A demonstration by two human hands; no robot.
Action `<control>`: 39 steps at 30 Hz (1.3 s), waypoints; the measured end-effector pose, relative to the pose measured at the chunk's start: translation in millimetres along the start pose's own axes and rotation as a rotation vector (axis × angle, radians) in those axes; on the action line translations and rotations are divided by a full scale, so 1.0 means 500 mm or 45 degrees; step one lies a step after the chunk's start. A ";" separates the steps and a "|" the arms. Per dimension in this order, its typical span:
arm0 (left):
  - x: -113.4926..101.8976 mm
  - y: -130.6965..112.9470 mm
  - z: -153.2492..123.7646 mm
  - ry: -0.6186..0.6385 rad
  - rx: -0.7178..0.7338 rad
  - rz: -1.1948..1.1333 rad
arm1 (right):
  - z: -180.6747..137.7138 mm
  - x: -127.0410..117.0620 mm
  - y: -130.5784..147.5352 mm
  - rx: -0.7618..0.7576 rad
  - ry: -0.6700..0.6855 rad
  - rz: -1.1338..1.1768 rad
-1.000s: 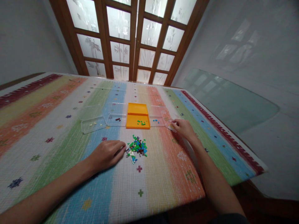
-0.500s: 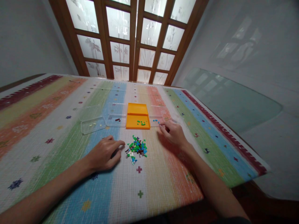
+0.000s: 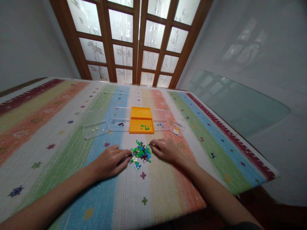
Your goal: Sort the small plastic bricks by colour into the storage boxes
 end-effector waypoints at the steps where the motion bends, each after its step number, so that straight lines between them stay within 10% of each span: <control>1: 0.000 0.000 0.000 0.005 -0.002 0.006 | 0.000 0.000 0.000 0.000 -0.001 -0.003; 25: -0.027 0.014 -0.003 -0.045 -0.064 -0.069 | 0.003 0.006 -0.003 -0.015 0.037 -0.160; 34: -0.101 0.082 0.015 -0.258 -0.419 -0.017 | 0.006 0.009 0.000 -0.033 0.052 -0.272; 39: -0.101 0.137 0.053 -0.109 -0.510 -0.017 | 0.006 0.010 0.004 -0.051 0.058 -0.263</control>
Point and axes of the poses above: each hand's wrist, its own z-axis towards the middle knuckle, its own x-axis out of the palm, y = z × x, the point moved 3 cm from there along z, towards the middle knuckle, and after that the axes turned 8 degrees about y, right-handed, at the moved point
